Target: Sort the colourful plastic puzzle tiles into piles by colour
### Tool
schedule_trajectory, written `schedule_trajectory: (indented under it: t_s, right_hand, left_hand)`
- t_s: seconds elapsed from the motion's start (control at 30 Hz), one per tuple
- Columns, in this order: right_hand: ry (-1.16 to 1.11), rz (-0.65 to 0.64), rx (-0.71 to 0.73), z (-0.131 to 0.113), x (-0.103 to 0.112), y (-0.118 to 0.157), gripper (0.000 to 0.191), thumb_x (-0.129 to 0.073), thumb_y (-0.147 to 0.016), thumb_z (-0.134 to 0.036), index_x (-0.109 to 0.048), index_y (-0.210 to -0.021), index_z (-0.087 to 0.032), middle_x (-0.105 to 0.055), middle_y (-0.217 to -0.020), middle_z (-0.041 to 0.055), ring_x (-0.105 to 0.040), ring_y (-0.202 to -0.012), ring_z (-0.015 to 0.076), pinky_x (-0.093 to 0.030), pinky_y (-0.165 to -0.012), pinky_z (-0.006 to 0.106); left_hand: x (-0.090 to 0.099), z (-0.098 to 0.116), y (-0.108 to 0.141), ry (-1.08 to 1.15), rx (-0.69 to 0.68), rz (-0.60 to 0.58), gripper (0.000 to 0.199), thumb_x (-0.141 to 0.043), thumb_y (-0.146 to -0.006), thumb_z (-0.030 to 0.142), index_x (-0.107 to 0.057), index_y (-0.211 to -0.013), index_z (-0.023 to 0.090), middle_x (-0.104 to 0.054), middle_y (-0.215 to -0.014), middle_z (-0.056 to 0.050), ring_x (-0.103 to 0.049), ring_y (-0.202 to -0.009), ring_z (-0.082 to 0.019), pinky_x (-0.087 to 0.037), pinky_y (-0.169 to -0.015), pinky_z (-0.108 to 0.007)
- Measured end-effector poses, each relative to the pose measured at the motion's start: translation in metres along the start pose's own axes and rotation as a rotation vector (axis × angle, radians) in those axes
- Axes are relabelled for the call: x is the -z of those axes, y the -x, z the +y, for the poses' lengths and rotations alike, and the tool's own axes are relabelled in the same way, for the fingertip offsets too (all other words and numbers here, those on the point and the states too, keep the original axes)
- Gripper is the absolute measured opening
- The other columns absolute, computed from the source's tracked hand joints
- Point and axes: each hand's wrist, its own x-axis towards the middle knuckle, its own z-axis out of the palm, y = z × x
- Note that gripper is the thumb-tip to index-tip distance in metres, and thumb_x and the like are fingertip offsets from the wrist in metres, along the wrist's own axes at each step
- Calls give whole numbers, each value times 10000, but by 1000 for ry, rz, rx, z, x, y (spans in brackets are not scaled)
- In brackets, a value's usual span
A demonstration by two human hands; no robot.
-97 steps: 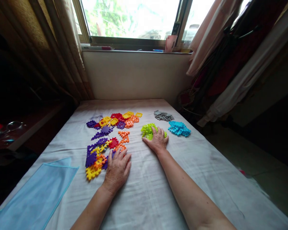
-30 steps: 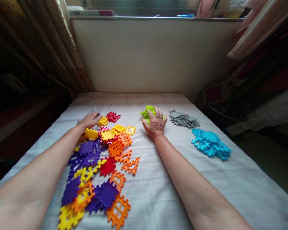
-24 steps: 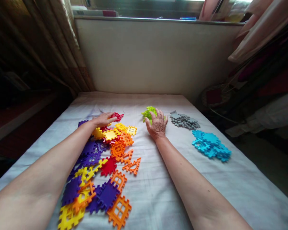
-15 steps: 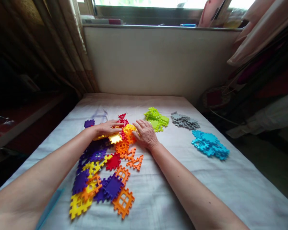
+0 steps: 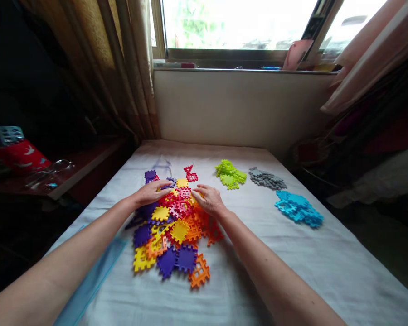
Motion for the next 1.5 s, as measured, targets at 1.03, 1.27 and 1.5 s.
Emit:
schedule_trajectory:
  t_s: [1.03,1.27,1.5]
  right_hand:
    - [-284,163,-55,29,21,101,251,-582,-883,-337,-762,-1021,-229,-715,-1180,91,-658,-1119,220,-504,-1000,361]
    - [-340,351,63,-1,-10,179,208,-564,-876,-288,-761,-927,-249,-744,-1081,80,-686,-1014,225,-524,-957,412]
    - [-234,440,2,10,-6,194,237,-539,-876,-289,-754,-953,-227,-734,-1117,99,-667,-1044,239,-510,-966,435]
  left_hand:
    - [-58,46,100,-24,124,133,688,-336,-935,645,-394,-1500,256,-289,-1620,-113,-253,-1492,-319,-190,-1178,-585]
    - [-109,100,182,-103,-113,343,902,-648,-780,654,-303,-1541,313,-259,-1629,-121,-215,-1496,-371,-74,-1186,-639]
    - [-115,116,182,-80,-51,462,485,-629,-868,468,-603,-1328,316,-438,-1538,-114,-363,-1433,-362,-124,-1173,-670]
